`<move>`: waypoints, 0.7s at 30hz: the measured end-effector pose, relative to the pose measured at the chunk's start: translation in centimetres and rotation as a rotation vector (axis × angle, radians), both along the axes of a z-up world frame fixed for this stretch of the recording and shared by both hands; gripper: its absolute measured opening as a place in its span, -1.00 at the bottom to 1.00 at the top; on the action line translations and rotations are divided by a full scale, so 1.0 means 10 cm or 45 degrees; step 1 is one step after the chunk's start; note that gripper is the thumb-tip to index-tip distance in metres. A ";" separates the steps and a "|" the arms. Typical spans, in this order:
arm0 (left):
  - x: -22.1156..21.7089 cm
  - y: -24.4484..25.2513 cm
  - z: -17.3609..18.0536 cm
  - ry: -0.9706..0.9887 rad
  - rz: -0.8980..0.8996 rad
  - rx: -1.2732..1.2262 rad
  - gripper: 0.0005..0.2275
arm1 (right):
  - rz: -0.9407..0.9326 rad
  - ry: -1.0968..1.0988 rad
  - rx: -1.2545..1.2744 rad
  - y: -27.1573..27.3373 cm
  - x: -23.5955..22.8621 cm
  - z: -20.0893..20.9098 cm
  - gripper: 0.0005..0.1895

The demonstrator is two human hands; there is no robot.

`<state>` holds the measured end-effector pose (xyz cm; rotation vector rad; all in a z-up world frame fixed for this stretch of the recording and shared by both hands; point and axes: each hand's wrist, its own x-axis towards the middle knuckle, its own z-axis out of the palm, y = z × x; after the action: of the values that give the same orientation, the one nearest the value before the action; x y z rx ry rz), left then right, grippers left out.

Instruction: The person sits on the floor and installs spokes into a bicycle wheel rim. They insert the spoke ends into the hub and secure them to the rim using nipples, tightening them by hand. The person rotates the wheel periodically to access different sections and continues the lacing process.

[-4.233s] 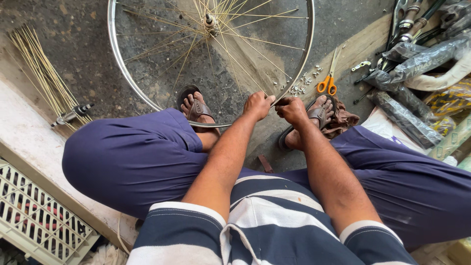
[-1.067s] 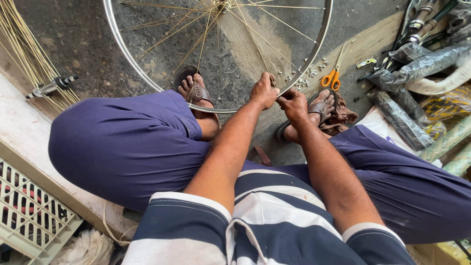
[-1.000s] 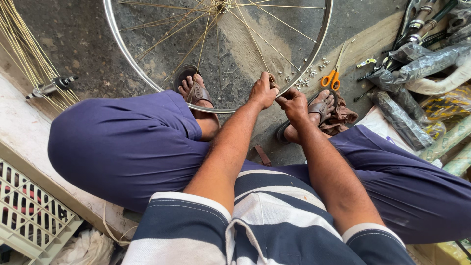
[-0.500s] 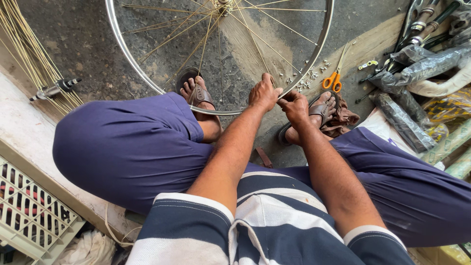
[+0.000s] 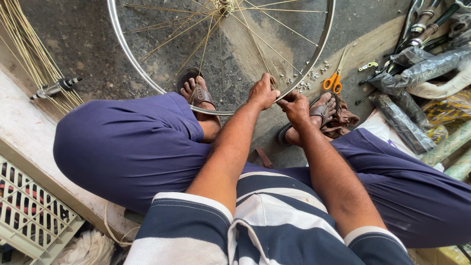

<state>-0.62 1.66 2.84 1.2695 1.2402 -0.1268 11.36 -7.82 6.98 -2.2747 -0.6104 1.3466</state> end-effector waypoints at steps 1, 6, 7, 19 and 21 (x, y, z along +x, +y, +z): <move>0.02 0.02 0.00 0.066 -0.047 -0.042 -0.60 | 0.004 0.000 0.007 -0.02 0.01 -0.01 -0.84; 0.02 -0.04 0.06 -0.025 0.056 0.021 -0.59 | 0.023 0.019 0.044 -0.05 0.05 -0.05 -0.85; 0.01 -0.01 0.06 0.004 0.030 0.003 -0.60 | 0.033 0.009 0.042 -0.05 0.05 -0.06 -0.85; 0.05 0.01 0.08 0.132 -0.053 0.006 -0.59 | 0.075 -0.001 0.023 -0.02 0.03 0.02 -0.85; 0.06 0.01 0.11 0.133 -0.031 -0.009 -0.57 | 0.063 -0.005 0.006 0.00 0.02 0.05 -0.84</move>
<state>0.00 1.76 3.92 1.2854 1.3121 -0.2174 11.52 -7.85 7.47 -2.2729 -0.6742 1.3631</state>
